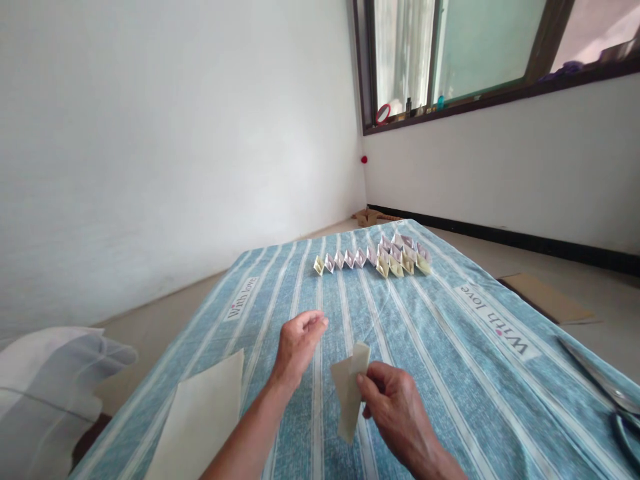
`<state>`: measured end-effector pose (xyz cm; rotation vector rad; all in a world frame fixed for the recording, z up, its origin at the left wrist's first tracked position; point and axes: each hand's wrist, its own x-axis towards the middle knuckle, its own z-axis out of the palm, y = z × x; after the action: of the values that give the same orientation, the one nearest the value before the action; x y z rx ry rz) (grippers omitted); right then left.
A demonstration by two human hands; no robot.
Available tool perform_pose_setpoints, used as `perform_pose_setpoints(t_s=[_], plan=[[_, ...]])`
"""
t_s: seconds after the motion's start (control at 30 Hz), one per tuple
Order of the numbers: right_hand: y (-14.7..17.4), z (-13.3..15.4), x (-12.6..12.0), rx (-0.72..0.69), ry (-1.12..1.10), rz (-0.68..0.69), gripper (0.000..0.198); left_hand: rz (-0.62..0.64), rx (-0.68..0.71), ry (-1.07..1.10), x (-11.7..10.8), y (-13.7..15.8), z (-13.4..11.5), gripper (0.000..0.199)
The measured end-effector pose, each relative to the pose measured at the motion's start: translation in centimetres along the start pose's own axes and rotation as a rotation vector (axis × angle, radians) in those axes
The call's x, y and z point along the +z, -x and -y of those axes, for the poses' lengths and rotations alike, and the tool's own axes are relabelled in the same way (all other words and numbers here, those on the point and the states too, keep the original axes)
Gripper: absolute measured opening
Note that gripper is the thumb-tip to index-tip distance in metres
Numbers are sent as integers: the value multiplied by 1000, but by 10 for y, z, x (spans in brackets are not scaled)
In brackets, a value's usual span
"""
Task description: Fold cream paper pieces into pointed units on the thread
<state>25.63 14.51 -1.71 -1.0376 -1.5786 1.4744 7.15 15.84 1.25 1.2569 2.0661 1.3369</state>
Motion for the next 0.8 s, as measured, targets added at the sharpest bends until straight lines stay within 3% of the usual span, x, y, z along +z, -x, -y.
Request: perform_pose_setpoints(t_s=[0.2,0.4,0.6,0.8], plan=[[3,5,-1,-10,3,4,28,81,-8,0,-13,80,-30,40],[11,11,-3,38,-28,70,30,138,79,-95,-10,131,-34,51],[20,4,-10,48,12,81,33,111,109,-93,6,143,-19,71],[20,-1,-12,97,-14,99,34,124,183,-40,20,143,-6,59]])
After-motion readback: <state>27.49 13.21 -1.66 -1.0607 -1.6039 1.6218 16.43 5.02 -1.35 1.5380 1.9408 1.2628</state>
